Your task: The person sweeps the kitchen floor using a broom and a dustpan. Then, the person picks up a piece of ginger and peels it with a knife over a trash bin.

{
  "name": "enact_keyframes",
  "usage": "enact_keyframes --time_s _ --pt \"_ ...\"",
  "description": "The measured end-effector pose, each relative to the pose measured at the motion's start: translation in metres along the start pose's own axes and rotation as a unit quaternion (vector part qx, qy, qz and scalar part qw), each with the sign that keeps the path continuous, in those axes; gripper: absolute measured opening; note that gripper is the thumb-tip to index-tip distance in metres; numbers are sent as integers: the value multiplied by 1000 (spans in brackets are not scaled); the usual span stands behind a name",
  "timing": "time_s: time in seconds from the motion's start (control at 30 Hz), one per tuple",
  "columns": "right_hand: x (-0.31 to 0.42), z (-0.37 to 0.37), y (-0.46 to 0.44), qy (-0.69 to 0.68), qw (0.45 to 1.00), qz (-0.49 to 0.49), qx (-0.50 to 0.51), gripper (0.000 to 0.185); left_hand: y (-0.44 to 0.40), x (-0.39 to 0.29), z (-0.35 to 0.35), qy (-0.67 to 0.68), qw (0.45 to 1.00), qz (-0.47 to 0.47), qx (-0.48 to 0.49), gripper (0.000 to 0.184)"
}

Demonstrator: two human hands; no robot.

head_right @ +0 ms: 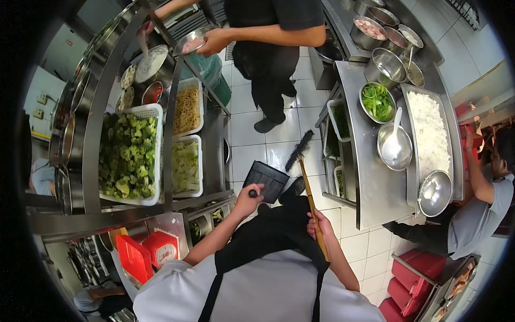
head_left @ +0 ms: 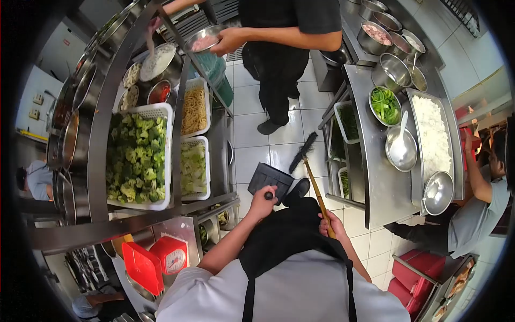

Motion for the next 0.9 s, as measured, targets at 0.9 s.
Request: enact_keyframes --time_s 0.9 --pt "181 -102 -83 271 959 47 -65 17 -190 -105 -29 -45 996 13 74 22"
Point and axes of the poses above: each hand's wrist, its own y-axis away from the middle knuckle, its own z-axis out of the back of the hand, x = y × z, the point moved 6 cm from there along -y, towards the middle knuckle, and after that the axes turned 12 degrees about x, right-handed, at the moved point
